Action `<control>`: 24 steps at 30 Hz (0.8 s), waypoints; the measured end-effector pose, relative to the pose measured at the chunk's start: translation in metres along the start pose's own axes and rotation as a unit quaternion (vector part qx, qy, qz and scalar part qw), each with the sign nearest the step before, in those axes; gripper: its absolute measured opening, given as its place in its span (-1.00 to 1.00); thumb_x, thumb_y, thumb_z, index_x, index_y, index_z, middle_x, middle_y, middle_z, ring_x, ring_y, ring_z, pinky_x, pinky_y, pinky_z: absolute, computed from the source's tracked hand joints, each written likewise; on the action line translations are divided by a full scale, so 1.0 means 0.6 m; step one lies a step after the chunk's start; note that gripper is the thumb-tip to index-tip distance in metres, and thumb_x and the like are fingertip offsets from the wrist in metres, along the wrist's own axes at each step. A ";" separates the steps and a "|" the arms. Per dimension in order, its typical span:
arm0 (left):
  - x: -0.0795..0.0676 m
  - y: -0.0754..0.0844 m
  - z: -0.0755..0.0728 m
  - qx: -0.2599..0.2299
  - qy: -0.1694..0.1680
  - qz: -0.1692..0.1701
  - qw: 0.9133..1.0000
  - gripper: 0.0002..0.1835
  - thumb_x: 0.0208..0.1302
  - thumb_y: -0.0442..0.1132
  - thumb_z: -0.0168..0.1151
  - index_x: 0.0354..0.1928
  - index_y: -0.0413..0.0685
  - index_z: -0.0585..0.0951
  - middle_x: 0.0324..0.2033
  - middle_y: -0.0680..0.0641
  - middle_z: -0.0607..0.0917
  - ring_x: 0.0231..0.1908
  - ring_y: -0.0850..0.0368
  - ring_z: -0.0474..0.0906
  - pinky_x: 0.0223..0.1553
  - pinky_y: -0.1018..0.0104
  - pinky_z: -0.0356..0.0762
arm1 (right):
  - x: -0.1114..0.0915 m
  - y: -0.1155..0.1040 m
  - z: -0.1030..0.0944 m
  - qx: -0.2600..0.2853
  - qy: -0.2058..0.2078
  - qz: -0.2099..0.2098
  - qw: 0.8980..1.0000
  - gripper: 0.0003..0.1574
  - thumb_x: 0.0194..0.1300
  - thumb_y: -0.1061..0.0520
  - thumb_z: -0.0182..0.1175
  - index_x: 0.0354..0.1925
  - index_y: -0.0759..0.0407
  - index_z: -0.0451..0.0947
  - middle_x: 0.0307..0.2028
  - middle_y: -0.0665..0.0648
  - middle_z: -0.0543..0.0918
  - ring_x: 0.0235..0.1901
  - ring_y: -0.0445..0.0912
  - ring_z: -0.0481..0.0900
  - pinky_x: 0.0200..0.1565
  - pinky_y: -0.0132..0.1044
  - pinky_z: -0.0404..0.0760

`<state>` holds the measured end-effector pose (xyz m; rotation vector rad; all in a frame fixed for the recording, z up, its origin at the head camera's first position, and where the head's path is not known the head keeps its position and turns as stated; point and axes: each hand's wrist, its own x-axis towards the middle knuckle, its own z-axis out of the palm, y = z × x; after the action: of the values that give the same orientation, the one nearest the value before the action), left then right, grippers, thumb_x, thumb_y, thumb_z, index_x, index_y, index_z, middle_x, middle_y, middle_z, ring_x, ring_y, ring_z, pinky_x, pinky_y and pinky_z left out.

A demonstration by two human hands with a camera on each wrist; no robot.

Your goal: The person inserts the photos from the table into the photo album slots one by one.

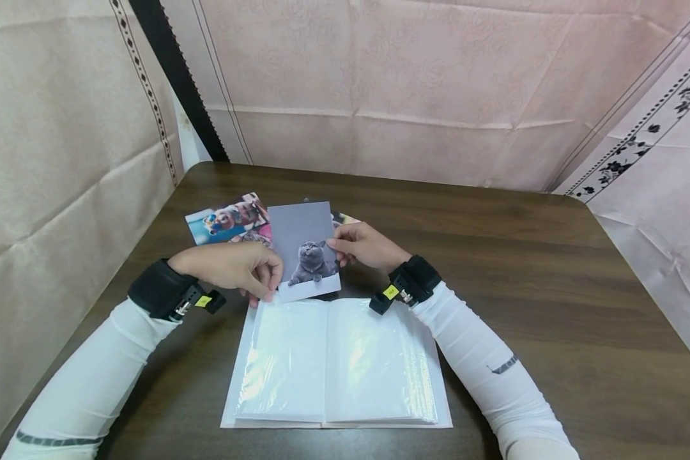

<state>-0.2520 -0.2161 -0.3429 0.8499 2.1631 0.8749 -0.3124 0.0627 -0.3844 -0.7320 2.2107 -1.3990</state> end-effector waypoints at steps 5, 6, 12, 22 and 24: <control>-0.002 0.000 -0.001 0.013 0.013 0.005 1.000 -0.65 0.09 -0.05 0.39 -0.38 -0.11 0.45 -0.48 -0.03 0.69 -0.46 0.05 0.66 -0.39 0.10 0.61 | 0.002 -0.001 0.003 0.006 -0.009 0.000 1.000 -0.77 0.38 0.07 0.10 -0.30 0.21 0.53 -0.46 0.17 0.49 -0.36 0.14 0.52 -0.35 -0.25 0.43; -0.003 0.000 -0.002 0.013 0.014 0.007 1.000 -0.64 0.08 -0.05 0.39 -0.38 -0.12 0.44 -0.48 -0.04 0.68 -0.46 0.05 0.66 -0.41 0.11 0.60 | 0.001 -0.002 0.003 0.007 -0.011 0.001 1.000 -0.77 0.39 0.07 0.10 -0.31 0.21 0.53 -0.46 0.17 0.49 -0.35 0.16 0.52 -0.35 -0.25 0.43; -0.004 -0.001 -0.003 -0.007 0.001 0.014 1.000 -0.71 0.12 -0.06 0.37 -0.33 -0.09 0.50 -0.43 -0.05 0.69 -0.45 0.03 0.65 -0.39 0.07 0.60 | -0.003 -0.007 0.009 0.006 -0.019 0.003 1.000 -0.78 0.40 0.08 0.08 -0.30 0.21 0.52 -0.43 0.18 0.50 -0.33 0.17 0.52 -0.33 -0.27 0.44; -0.006 -0.003 -0.007 0.005 -0.005 0.027 1.000 -0.80 0.18 -0.08 0.32 -0.17 0.07 0.70 -0.29 -0.01 0.69 -0.43 -0.03 0.65 -0.38 0.17 0.61 | -0.001 -0.001 0.015 0.018 -0.044 0.007 0.999 -0.76 0.38 0.06 0.10 -0.26 0.22 0.53 -0.38 0.21 0.57 -0.33 0.18 0.55 -0.33 -0.29 0.44; -0.006 -0.003 -0.006 0.007 -0.006 0.026 1.000 -0.79 0.18 -0.08 0.31 -0.17 0.05 0.70 -0.28 -0.02 0.69 -0.43 -0.03 0.65 -0.37 0.18 0.61 | -0.001 0.000 0.016 0.020 -0.048 0.008 0.999 -0.76 0.38 0.06 0.10 -0.27 0.23 0.53 -0.38 0.21 0.57 -0.33 0.18 0.55 -0.33 -0.28 0.44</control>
<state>-0.2534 -0.2208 -0.3410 0.9191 2.1485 0.8791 -0.3064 0.0564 -0.3879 -0.7502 2.1040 -1.3673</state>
